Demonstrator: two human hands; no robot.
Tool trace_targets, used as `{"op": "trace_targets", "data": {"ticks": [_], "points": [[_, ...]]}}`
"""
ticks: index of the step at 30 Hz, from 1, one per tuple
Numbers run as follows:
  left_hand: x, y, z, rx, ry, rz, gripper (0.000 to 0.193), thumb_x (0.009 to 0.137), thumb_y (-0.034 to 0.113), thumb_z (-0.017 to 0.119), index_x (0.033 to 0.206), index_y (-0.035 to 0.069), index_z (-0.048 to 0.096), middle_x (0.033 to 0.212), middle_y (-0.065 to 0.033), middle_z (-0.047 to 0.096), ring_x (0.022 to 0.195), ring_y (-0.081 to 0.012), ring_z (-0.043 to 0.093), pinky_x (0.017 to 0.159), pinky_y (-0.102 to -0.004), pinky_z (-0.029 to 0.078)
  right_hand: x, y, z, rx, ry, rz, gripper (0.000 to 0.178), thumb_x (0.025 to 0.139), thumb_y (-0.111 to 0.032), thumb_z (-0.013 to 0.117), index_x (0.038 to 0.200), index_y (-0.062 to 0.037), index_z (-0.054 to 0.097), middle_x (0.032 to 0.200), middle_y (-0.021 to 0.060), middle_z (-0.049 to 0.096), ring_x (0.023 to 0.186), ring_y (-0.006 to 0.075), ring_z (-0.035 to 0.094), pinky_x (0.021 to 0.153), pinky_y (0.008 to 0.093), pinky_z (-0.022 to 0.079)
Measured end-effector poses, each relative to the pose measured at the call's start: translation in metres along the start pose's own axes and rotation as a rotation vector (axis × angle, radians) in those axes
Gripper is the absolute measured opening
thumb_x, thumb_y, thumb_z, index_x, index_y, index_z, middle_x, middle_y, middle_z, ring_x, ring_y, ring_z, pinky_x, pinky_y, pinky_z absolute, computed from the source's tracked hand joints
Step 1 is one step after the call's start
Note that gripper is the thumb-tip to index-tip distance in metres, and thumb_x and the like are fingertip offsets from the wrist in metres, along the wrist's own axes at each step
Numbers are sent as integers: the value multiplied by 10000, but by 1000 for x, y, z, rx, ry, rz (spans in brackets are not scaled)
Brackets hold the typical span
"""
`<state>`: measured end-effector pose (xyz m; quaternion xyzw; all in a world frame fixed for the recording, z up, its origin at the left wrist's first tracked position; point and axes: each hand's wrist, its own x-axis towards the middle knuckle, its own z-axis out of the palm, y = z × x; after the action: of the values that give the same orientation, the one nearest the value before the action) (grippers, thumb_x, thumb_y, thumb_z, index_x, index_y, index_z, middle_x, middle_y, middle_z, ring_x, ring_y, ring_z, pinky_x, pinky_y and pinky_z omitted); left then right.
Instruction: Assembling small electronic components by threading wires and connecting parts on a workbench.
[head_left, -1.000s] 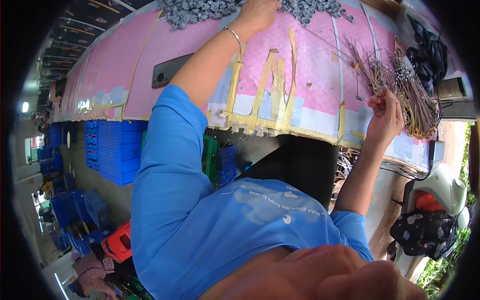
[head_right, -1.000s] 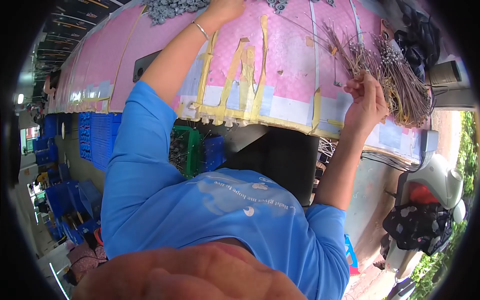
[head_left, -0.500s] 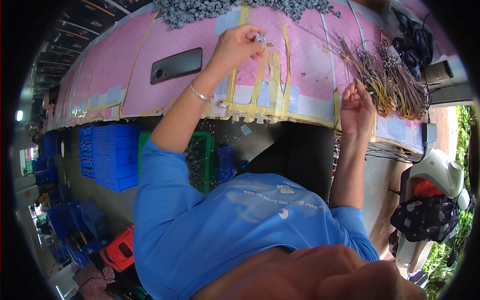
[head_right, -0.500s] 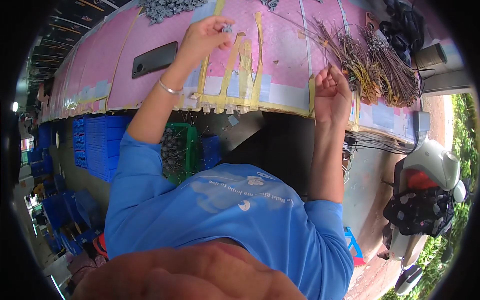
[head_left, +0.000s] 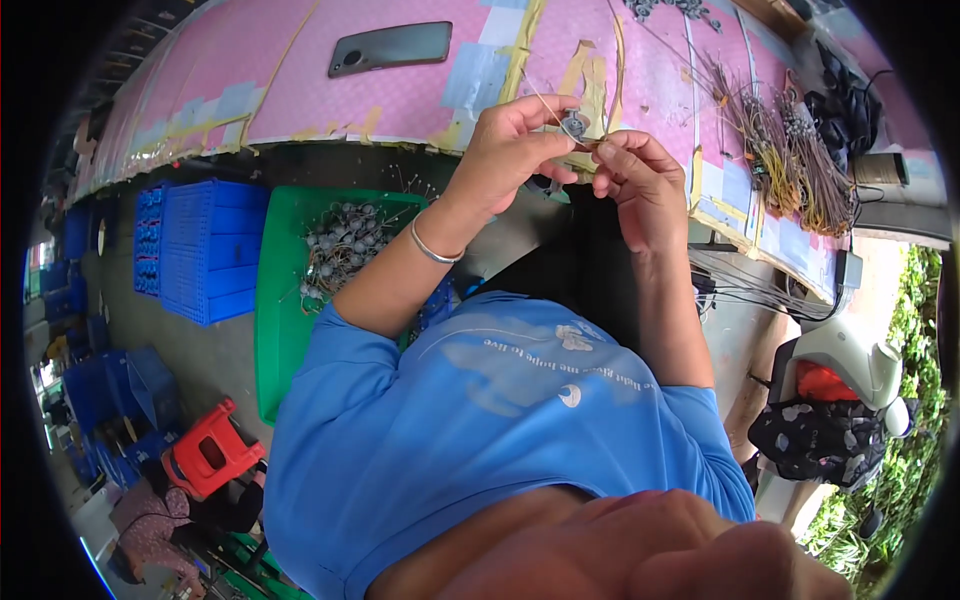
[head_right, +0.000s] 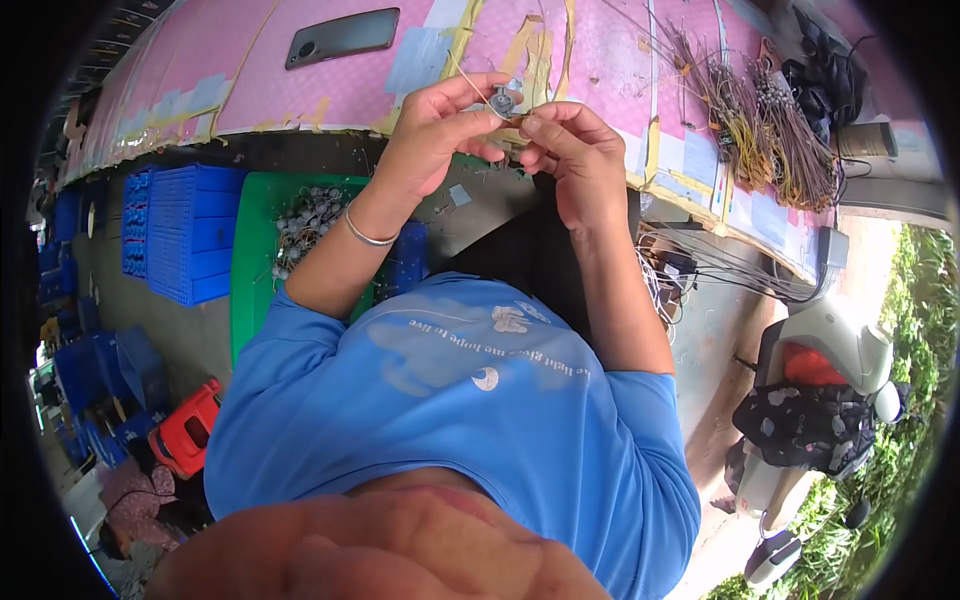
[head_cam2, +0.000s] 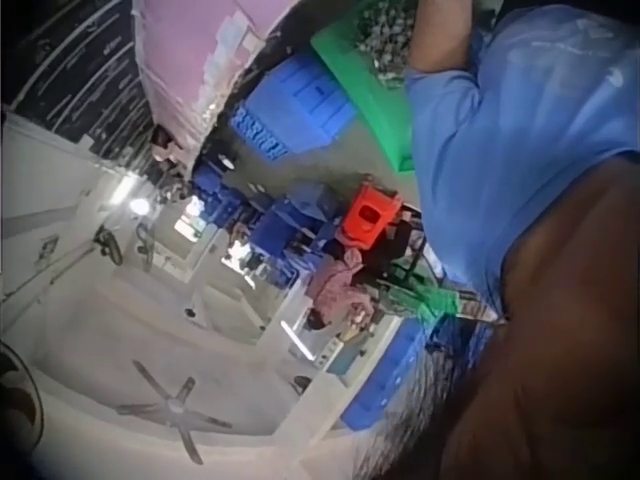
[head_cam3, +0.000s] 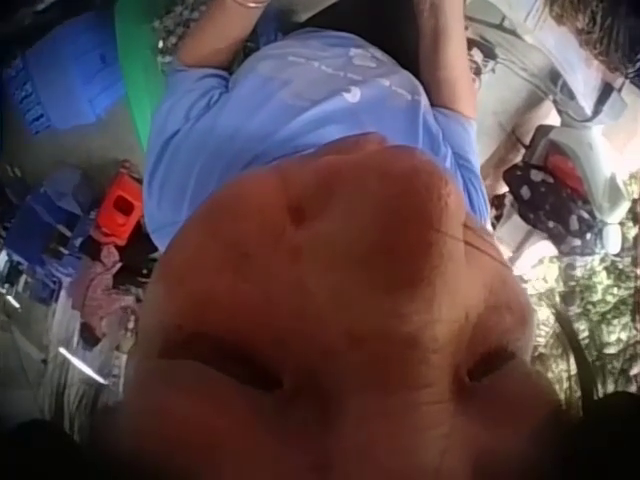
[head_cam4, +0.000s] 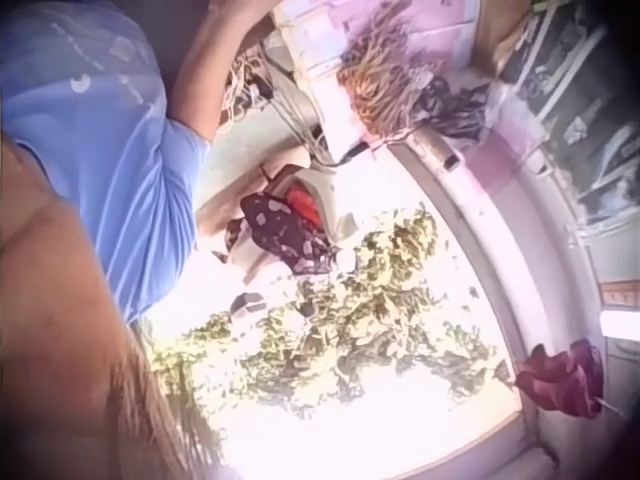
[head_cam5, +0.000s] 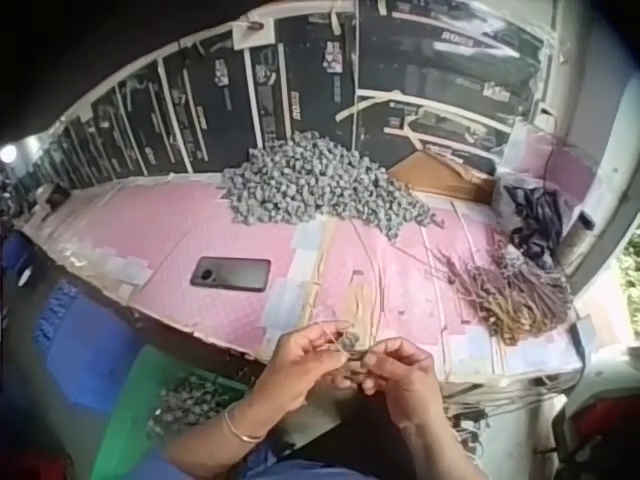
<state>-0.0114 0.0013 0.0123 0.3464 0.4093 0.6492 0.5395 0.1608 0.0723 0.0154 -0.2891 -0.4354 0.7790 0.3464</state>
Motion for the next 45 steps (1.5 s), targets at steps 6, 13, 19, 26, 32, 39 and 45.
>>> {"op": "trace_targets", "data": {"ticks": [6, 13, 19, 26, 32, 39, 45], "points": [[-5, 6, 8, -28, 28, 42, 349, 890, -26, 551, 1221, -134, 537, 1009, -144, 652, 904, -263, 709, 615, -288, 628, -18, 2, -5, -37, 100, -24, 61, 884, -19, 639, 942, 0, 638, 849, 106, 679, 634, 158, 644, 575, 252, 528], [-9, 7, 11, -127, 77, -13, 243, 914, 0, 527, 1104, -136, 595, 915, -162, 673, 770, -292, 728, 602, -289, 628, -45, 36, -8, -383, -6, -411, 94, 876, 42, 645, 963, 10, 656, 879, 98, 687, 705, 160, 673, 661, 270, 554], [-21, 14, 18, -76, -83, -89, 225, 903, 32, 551, 1054, -115, 630, 858, -156, 675, 681, -255, 717, 560, -291, 607, -17, 8, -13, -447, 40, -292, 207, 938, -84, 636, 1109, 29, 660, 973, 77, 696, 895, 127, 654, 806, 274, 532], [-31, 5, 28, 52, -179, -74, 208, 886, 52, 566, 1028, -74, 651, 874, -165, 693, 621, -222, 701, 531, -280, 586, -9, 7, -8, -77, -267, -336, 178, 970, -92, 557, 1023, 31, 673, 1109, 218, 663, 1068, 294, 633, 934, 390, 498], [-29, 5, 26, -84, -102, -133, 178, 868, 29, 588, 995, -78, 654, 822, -172, 690, 570, -231, 687, 487, -282, 571, -16, 4, -2, -51, -189, -378, 151, 955, -55, 564, 948, 41, 680, 1092, 220, 664, 1058, 309, 640, 928, 402, 507], [-23, -14, 27, -77, -151, 99, 261, 870, 2, 627, 1112, -91, 604, 973, -173, 674, 700, -212, 700, 589, -273, 581, -2, 11, -13, 108, 2, -32, 153, 956, -39, 541, 994, 64, 648, 1001, 166, 679, 906, 235, 675, 792, 343, 559], [-8, -13, 26, -2, -177, 140, 434, 789, -87, 679, 1206, -85, 560, 1041, -172, 671, 866, -255, 716, 755, -302, 604, 11, 6, -14, 179, -40, 100, 158, 943, -61, 574, 1003, 64, 650, 903, 116, 681, 753, 175, 663, 649, 279, 554]]}}
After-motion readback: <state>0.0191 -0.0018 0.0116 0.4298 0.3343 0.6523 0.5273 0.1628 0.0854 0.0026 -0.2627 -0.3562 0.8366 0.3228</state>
